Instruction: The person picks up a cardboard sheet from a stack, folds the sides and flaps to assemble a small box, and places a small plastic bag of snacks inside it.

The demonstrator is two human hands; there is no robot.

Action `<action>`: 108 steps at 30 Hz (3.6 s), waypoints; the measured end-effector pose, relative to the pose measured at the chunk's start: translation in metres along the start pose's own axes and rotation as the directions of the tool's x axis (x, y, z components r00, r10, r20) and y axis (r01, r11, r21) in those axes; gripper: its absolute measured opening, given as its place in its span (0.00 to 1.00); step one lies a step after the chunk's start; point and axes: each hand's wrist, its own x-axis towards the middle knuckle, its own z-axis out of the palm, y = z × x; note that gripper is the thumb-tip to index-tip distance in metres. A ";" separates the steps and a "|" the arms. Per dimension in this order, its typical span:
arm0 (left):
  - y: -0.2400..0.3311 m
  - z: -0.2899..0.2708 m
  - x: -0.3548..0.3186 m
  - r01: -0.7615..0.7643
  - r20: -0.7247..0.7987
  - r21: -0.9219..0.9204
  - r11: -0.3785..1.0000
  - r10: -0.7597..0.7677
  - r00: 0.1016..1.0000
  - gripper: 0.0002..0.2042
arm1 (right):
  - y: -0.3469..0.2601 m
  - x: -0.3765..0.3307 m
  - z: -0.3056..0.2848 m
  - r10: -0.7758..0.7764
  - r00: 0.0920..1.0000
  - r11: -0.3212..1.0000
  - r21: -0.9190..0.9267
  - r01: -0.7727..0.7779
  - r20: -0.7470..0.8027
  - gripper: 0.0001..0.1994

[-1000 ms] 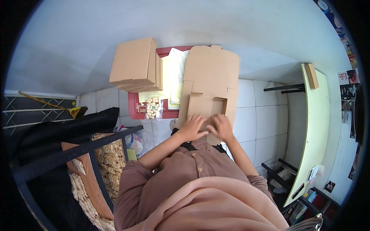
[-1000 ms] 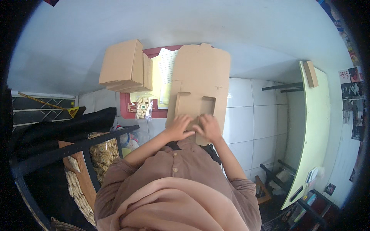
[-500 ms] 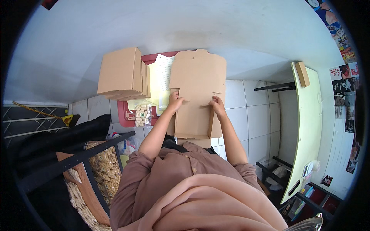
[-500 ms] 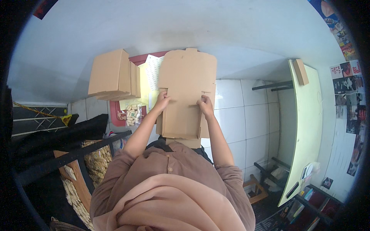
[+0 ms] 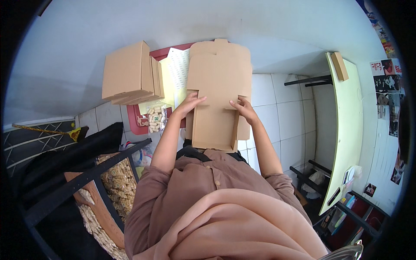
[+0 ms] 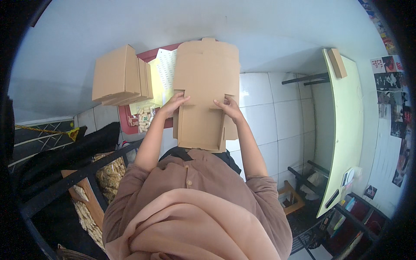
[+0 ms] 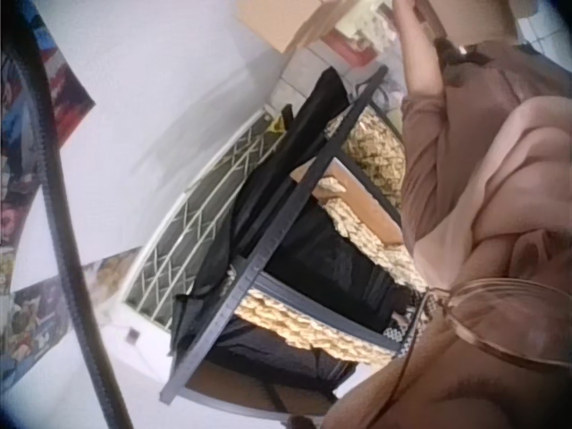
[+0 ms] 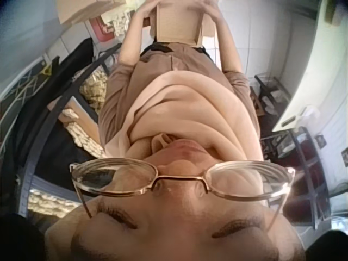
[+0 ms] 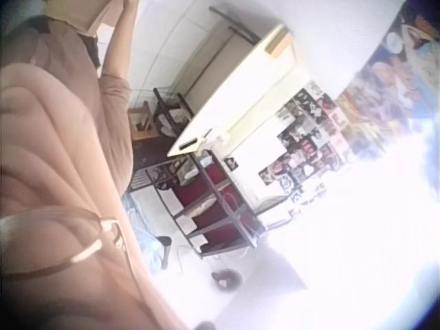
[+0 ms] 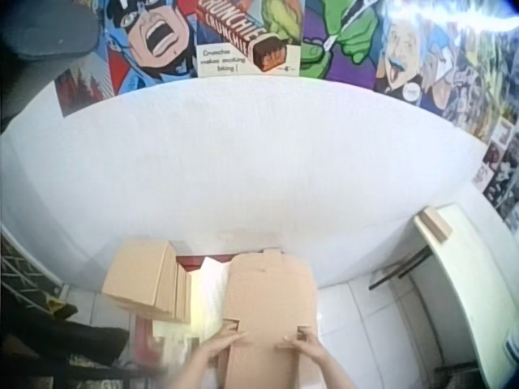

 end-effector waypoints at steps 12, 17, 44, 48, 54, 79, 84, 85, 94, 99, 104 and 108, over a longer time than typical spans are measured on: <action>-0.037 0.012 -0.001 -0.221 -0.438 0.504 0.835 0.468 0.767 0.14 | 0.016 -0.014 0.029 -0.320 0.869 0.935 -0.277 0.223 -0.379 0.22; -0.045 0.008 0.015 -0.100 -0.522 0.507 0.856 0.397 0.755 0.15 | 0.031 0.002 0.022 -0.199 0.891 0.971 -0.201 0.125 -0.407 0.18; -0.014 -0.041 0.059 0.016 -0.527 0.386 0.922 0.206 0.824 0.39 | -0.050 0.034 0.010 0.029 0.873 0.911 -0.346 -0.223 -0.488 0.44; 0.002 -0.029 0.064 0.188 -0.526 0.585 0.789 0.193 0.828 0.35 | -0.056 0.043 0.007 0.096 0.816 0.875 -0.342 -0.343 -0.570 0.42; 0.021 -0.033 0.063 0.282 -0.511 0.643 0.712 0.125 0.851 0.34 | -0.057 0.054 0.000 0.109 0.804 0.809 -0.418 -0.414 -0.585 0.40; 0.046 0.026 0.067 -0.024 -0.141 0.801 0.599 0.227 0.964 0.52 | -0.069 0.063 0.037 -0.214 0.964 0.684 -0.728 0.036 -0.154 0.29; 0.048 0.029 0.071 0.016 -0.138 0.819 0.574 0.169 0.976 0.52 | -0.058 0.069 0.029 -0.273 0.959 0.763 -0.623 0.171 -0.070 0.27; 0.046 0.029 0.073 0.009 -0.134 0.817 0.577 0.173 0.976 0.52 | -0.054 0.071 0.024 -0.301 0.953 0.755 -0.620 0.213 -0.039 0.27; 0.040 0.023 0.077 0.014 -0.182 0.785 0.620 0.208 0.961 0.47 | -0.070 0.082 0.038 -0.109 0.993 0.600 -0.794 0.103 0.046 0.26; 0.017 -0.019 0.072 -0.188 -0.148 0.419 0.888 0.271 0.951 0.36 | -0.062 0.092 0.031 -0.132 0.987 0.578 -0.802 0.149 0.088 0.24; 0.019 -0.022 0.071 -0.222 -0.089 -0.048 0.974 0.217 0.972 0.26 | -0.058 0.094 0.020 -0.154 0.975 0.615 -0.757 0.222 0.160 0.21; 0.032 -0.017 0.075 -0.310 0.013 0.290 0.905 0.320 0.947 0.32 | -0.058 0.097 0.028 -0.136 0.987 0.595 -0.789 0.154 0.090 0.22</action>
